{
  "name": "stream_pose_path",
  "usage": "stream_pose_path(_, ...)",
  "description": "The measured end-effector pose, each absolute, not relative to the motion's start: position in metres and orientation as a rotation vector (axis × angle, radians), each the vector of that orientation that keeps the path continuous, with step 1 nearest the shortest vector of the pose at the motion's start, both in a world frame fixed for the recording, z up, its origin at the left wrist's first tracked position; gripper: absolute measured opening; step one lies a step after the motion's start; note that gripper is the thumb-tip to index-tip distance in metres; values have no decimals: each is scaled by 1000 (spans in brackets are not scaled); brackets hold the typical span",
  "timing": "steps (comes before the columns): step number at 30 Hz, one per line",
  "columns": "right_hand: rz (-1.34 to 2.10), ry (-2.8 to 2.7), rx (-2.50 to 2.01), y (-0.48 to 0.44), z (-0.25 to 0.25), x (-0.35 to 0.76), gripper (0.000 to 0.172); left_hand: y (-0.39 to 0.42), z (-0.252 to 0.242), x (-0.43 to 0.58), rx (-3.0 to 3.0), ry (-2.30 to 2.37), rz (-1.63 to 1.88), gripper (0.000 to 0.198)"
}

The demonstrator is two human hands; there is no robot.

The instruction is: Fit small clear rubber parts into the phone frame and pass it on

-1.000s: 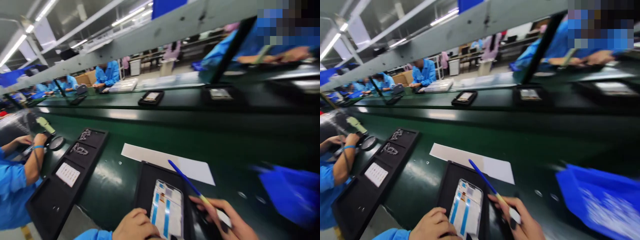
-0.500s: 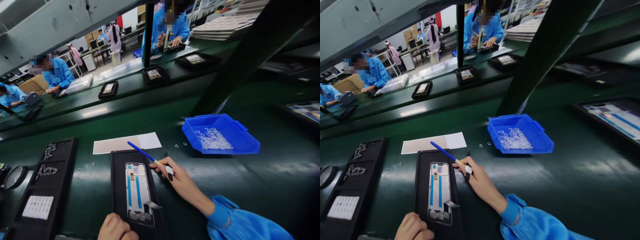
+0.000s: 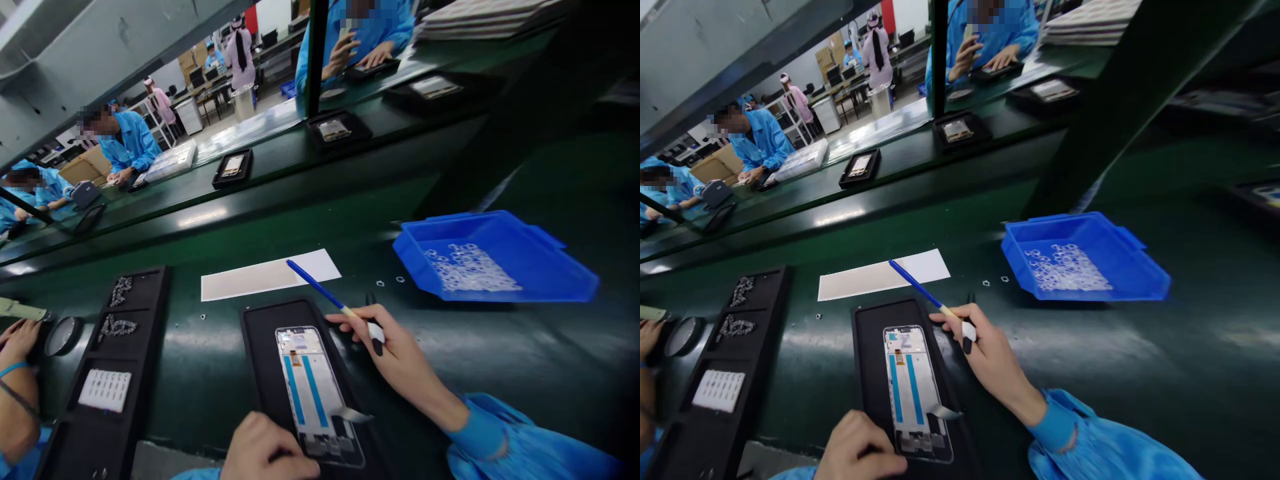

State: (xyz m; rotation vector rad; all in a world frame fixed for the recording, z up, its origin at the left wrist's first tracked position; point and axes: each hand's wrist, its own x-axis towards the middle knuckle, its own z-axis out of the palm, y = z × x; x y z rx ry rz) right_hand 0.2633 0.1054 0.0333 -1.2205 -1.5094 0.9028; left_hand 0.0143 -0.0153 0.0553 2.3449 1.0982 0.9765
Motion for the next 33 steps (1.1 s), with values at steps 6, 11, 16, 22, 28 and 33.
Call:
stream_pose_path(6, 552, -1949, -729, 89, 47, 229, 24, 25, 83, 6, 1576, 1383, 1202, 51)
stream_pose_path(11, 548, -2044, -639, 89, 58, 201, 26, 53, 86, 17, 1371, 1249, 1526, 36)
stream_pose_path(16, 823, -1753, -881, 101, 63, 218, 25, 78, 100, -56, 1346, 1727, 1732, 30)
stream_pose_path(22, 1124, -1218, -1134, 117, 75, 224, 58, 98, 76, -111, 1745, 2181, 836, 32)
stream_pose_path(28, 1306, -1016, -1137, 121, 67, 211, 54, 104, 54, -109, 1773, 2179, 769, 18)
stream_pose_path(33, 1274, -1025, -1164, 117, 59, 210, 47, 105, 53, -113, 1793, 2203, 779, 17)
